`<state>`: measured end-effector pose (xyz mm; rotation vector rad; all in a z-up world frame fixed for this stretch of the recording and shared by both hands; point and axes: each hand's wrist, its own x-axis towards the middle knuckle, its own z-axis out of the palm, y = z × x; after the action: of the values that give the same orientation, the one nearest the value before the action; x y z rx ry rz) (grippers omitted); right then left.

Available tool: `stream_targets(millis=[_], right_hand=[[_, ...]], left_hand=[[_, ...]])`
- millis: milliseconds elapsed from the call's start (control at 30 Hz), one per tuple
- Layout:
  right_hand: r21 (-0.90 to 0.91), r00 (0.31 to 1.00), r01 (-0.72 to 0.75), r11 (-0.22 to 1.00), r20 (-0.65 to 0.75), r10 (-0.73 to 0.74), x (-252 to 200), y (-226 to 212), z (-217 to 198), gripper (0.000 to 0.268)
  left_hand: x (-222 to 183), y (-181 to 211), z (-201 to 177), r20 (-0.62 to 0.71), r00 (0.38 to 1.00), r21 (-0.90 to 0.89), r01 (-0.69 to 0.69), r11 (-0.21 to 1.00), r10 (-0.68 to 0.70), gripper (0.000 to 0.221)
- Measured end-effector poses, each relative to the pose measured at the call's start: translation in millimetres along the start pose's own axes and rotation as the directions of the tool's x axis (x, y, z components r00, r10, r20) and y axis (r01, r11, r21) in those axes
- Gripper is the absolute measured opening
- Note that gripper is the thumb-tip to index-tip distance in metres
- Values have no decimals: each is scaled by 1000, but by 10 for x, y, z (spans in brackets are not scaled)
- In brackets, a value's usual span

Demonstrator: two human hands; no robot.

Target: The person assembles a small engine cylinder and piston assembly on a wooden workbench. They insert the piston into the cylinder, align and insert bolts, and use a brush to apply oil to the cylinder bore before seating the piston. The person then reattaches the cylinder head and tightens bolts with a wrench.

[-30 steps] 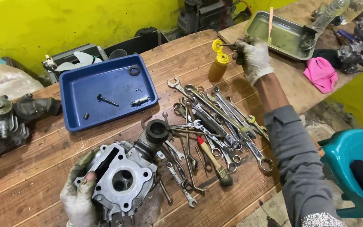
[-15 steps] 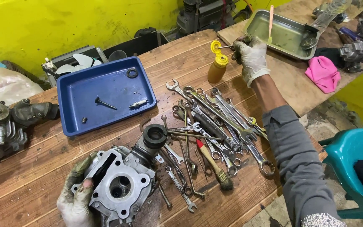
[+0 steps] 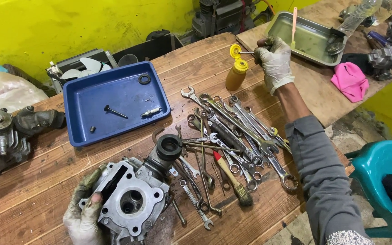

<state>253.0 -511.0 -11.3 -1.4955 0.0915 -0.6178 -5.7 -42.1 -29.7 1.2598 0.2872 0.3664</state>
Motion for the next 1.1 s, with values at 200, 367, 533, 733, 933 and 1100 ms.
stream_targets(millis=[200, 367, 533, 733, 933, 1100], right_hand=[[-102, 996, 83, 991, 45, -79, -9, -52, -16, 21], [-105, 983, 89, 990, 170, -71, -46, -42, -17, 17], [-119, 987, 15, 993, 161, 4, -95, -71, 12, 16], [-177, 986, -18, 984, 162, 47, -87, -50, -15, 8], [-187, 979, 31, 982, 203, 8, -21, 82, -92, 8], [-102, 974, 103, 989, 211, -79, -37, 120, -93, 14]], left_hand=[[86, -214, -197, 25, 997, 61, -70, 996, 68, 62], [45, -105, -93, 31, 996, 62, -85, 994, 84, 61], [97, -254, -227, 31, 996, 53, -91, 994, 89, 63], [10, -16, -11, 14, 999, 36, -47, 998, 46, 62], [10, -54, -49, -1, 999, 46, -45, 998, 45, 59], [12, -10, -21, 47, 999, -7, -26, 1000, 26, 62]])
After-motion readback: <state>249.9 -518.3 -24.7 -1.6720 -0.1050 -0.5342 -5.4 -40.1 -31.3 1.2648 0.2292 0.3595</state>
